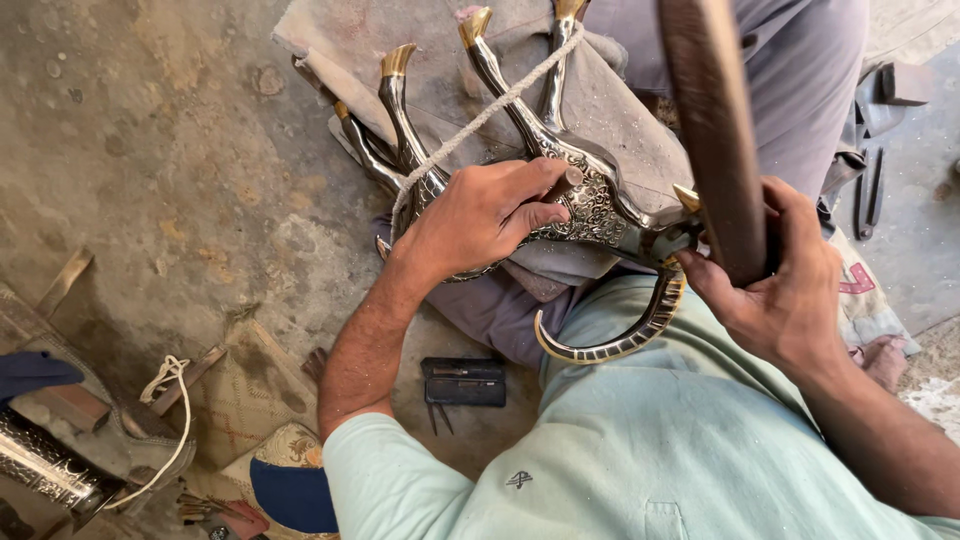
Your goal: The person uses a small metal punch and a wooden mallet to emboss decorative patterns onto a silver-colored metal object shaped like an elephant. The object is secured with rope on a cushioned surface. The person repeatedly strikes the punch to create textured designs on the surface.
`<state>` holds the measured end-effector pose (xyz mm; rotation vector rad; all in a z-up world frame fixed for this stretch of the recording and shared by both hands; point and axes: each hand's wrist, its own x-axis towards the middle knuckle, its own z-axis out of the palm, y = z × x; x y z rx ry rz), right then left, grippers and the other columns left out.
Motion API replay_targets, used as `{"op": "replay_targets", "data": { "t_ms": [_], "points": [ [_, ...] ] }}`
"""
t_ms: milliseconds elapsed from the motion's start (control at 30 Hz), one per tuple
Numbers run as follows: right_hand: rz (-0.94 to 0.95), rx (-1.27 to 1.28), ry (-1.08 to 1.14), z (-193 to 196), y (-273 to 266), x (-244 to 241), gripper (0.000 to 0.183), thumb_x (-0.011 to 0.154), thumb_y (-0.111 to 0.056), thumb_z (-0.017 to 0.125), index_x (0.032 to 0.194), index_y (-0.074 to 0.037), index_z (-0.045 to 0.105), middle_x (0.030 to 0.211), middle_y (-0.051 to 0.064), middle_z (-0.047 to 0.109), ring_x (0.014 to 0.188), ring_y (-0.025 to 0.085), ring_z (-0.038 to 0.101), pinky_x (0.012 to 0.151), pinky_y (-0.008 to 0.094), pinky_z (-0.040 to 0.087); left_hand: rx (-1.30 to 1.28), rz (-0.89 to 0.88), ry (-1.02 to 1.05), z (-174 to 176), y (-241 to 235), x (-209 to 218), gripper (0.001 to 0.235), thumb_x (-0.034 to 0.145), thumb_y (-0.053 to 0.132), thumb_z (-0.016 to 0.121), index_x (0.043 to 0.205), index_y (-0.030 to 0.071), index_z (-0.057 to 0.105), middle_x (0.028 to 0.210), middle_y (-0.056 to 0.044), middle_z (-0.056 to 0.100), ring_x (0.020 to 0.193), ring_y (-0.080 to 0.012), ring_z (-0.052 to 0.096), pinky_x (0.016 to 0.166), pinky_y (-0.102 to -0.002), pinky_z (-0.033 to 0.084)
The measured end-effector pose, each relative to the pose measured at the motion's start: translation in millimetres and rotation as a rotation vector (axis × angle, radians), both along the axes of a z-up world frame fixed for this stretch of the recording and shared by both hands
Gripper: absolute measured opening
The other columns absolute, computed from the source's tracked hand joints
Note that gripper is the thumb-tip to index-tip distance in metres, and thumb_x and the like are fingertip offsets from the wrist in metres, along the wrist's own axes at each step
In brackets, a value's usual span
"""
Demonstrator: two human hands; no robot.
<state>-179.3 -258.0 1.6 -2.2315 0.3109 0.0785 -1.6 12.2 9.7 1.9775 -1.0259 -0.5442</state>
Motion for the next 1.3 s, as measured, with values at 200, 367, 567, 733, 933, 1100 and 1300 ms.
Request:
{"op": "replay_targets", "data": {
  "t_ms": [200, 367, 567, 733, 933, 1100, 1300],
  "points": [
    [0.075, 0.039, -0.077, 12.9, 3.3, 14.8, 0.061, 0.084, -0.011, 0.076, 0.135, -0.001, 0.045, 0.104, 0.021, 0.068, 0.089, 0.03, 0.071, 0.08, 0.04, 0.056, -0.068, -0.049, -0.04, -4.8, 1.2, -0.7, 0.037, 0.101, 0.027, 0.073, 0.13, 0.011, 0.057, 0.097, -0.009, 0.071, 0.084, -0.0266, 0.074, 0.071, -0.039, 0.058],
    [0.176, -0.084, 0.227, 14.5, 1.7, 16.4, 0.06, 0.082, -0.014, 0.075, 0.132, -0.002, 0.043, 0.094, 0.022, 0.067, 0.082, 0.035, 0.071, 0.072, 0.044, 0.056, 0.035, -0.072, -0.056, -6.7, 0.5, 1.6, 0.027, 0.102, 0.027, 0.073, 0.121, 0.011, 0.061, 0.095, -0.01, 0.071, 0.079, -0.0271, 0.072, 0.07, -0.04, 0.057],
    [0.093, 0.062, 0.097, 8.3, 6.9, 16.7, 0.059, 0.084, -0.016, 0.072, 0.131, 0.001, 0.041, 0.092, 0.02, 0.068, 0.077, 0.034, 0.071, 0.069, 0.045, 0.055, 0.057, -0.057, -0.013, -7.4, 1.0, 1.3, 0.026, 0.104, 0.032, 0.07, 0.118, 0.014, 0.058, 0.093, -0.009, 0.07, 0.079, -0.0267, 0.073, 0.068, -0.041, 0.056],
    [0.116, 0.016, -0.023, 12.7, 5.5, 17.6, 0.054, 0.087, -0.014, 0.074, 0.127, 0.0, 0.042, 0.096, 0.02, 0.068, 0.079, 0.032, 0.071, 0.07, 0.042, 0.058, 0.011, -0.052, 0.008, -4.0, -0.5, 1.5, 0.032, 0.106, 0.031, 0.067, 0.129, 0.013, 0.054, 0.096, -0.01, 0.07, 0.081, -0.0301, 0.072, 0.069, -0.043, 0.056],
    [0.108, -0.046, 0.001, 19.1, 5.5, 21.5, 0.051, 0.087, -0.017, 0.074, 0.123, 0.001, 0.043, 0.094, 0.02, 0.069, 0.077, 0.032, 0.071, 0.068, 0.042, 0.057, 0.028, -0.045, 0.005, 2.1, -1.6, 2.7, 0.035, 0.104, 0.031, 0.066, 0.131, 0.013, 0.052, 0.097, -0.011, 0.07, 0.082, -0.0317, 0.073, 0.068, -0.044, 0.056],
    [0.178, -0.209, 0.068, 18.6, 5.7, 20.8, 0.051, 0.087, -0.015, 0.074, 0.129, -0.001, 0.047, 0.093, 0.023, 0.069, 0.081, 0.037, 0.071, 0.073, 0.047, 0.056, -0.033, -0.057, -0.027, -1.2, -1.5, 3.4, 0.035, 0.104, 0.029, 0.067, 0.134, 0.014, 0.055, 0.102, -0.014, 0.071, 0.085, -0.0329, 0.073, 0.071, -0.043, 0.057],
    [0.206, -0.214, 0.124, 12.3, 2.0, 16.9, 0.058, 0.084, -0.015, 0.076, 0.131, -0.001, 0.046, 0.095, 0.026, 0.067, 0.08, 0.039, 0.069, 0.075, 0.05, 0.056, -0.009, -0.048, -0.013, -5.7, 1.4, 0.8, 0.029, 0.105, 0.029, 0.069, 0.128, 0.015, 0.059, 0.105, -0.012, 0.072, 0.086, -0.0291, 0.074, 0.074, -0.041, 0.059]
  ]
}}
